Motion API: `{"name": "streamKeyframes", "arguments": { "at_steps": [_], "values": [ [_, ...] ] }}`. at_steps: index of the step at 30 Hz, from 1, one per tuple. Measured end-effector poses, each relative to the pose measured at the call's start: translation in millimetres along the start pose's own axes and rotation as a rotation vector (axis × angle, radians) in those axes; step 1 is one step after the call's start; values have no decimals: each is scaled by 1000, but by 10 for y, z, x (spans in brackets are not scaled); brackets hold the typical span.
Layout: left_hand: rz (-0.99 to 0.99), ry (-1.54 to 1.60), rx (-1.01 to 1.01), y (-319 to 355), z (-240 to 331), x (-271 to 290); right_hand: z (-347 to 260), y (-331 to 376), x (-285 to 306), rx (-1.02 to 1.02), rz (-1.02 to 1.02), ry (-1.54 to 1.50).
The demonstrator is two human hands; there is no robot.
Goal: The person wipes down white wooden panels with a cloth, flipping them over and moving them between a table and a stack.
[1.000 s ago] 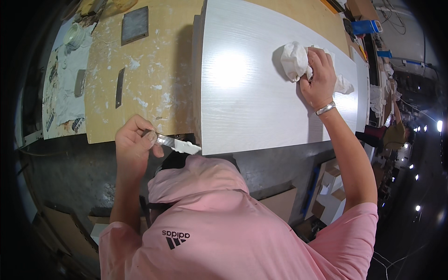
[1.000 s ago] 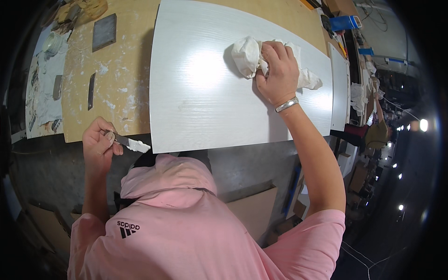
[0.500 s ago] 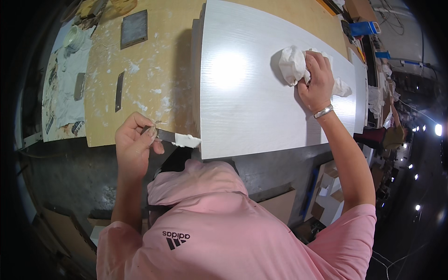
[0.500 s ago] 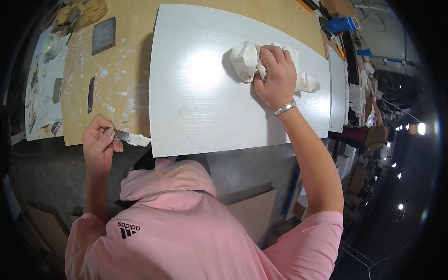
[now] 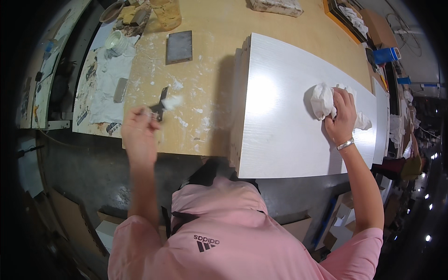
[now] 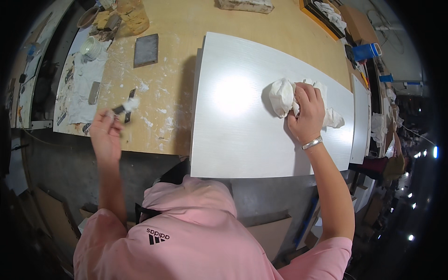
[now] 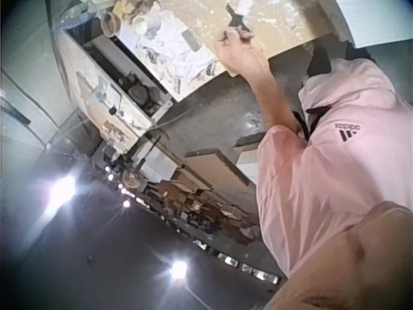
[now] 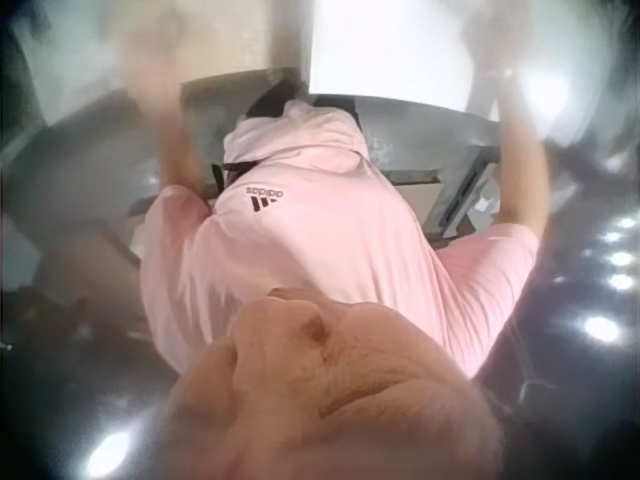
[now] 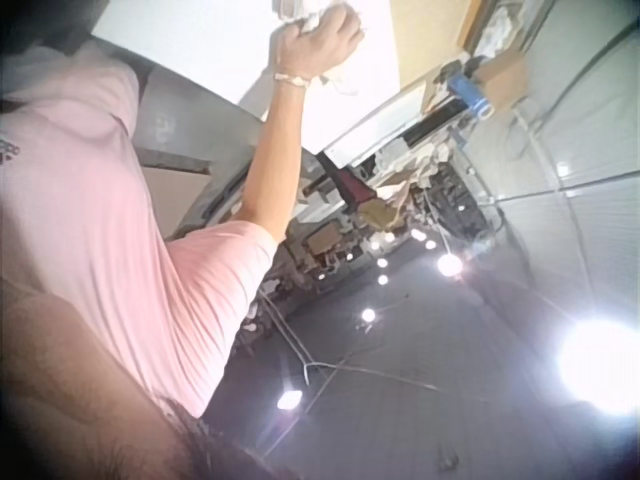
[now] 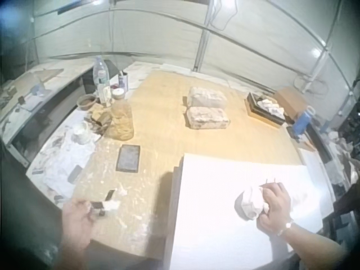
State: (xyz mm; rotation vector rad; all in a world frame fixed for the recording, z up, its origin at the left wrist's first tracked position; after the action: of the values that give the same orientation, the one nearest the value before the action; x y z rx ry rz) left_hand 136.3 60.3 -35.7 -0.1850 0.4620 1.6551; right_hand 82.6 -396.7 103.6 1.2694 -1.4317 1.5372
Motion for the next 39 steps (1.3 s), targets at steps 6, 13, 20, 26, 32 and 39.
{"name": "streamKeyframes", "arguments": {
  "at_steps": [6,13,20,26,32,39],
  "values": [
    [392,-103,-176,-616,410,1328,-41,-43,24,1,2,-13],
    [428,-82,-139,-1430,528,1776,-49,-53,29,0,-3,-24],
    [381,-223,-197,-2522,862,1408,-66,-44,32,-10,-5,-33],
    [382,-376,-238,-3169,874,1570,-46,-72,62,-2,2,-34],
    [716,-852,-381,-2693,1075,1501,-25,-125,67,-1,-4,-51],
    [33,-634,-553,-1810,793,-469,28,48,-7,-19,-1,-26]
  ]
}}
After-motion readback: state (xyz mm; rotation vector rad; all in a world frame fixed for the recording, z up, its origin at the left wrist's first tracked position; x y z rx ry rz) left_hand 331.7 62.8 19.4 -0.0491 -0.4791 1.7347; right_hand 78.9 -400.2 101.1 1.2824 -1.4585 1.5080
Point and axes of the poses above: each hand's wrist, its own y-axis away from the middle knuckle, its own x-axis out of the back of the hand, z = x × y, the point moved 9 cm from there along -y, towards the middle knuckle, and after that the axes turned 7 degrees about -z, right-handed, at the moved point
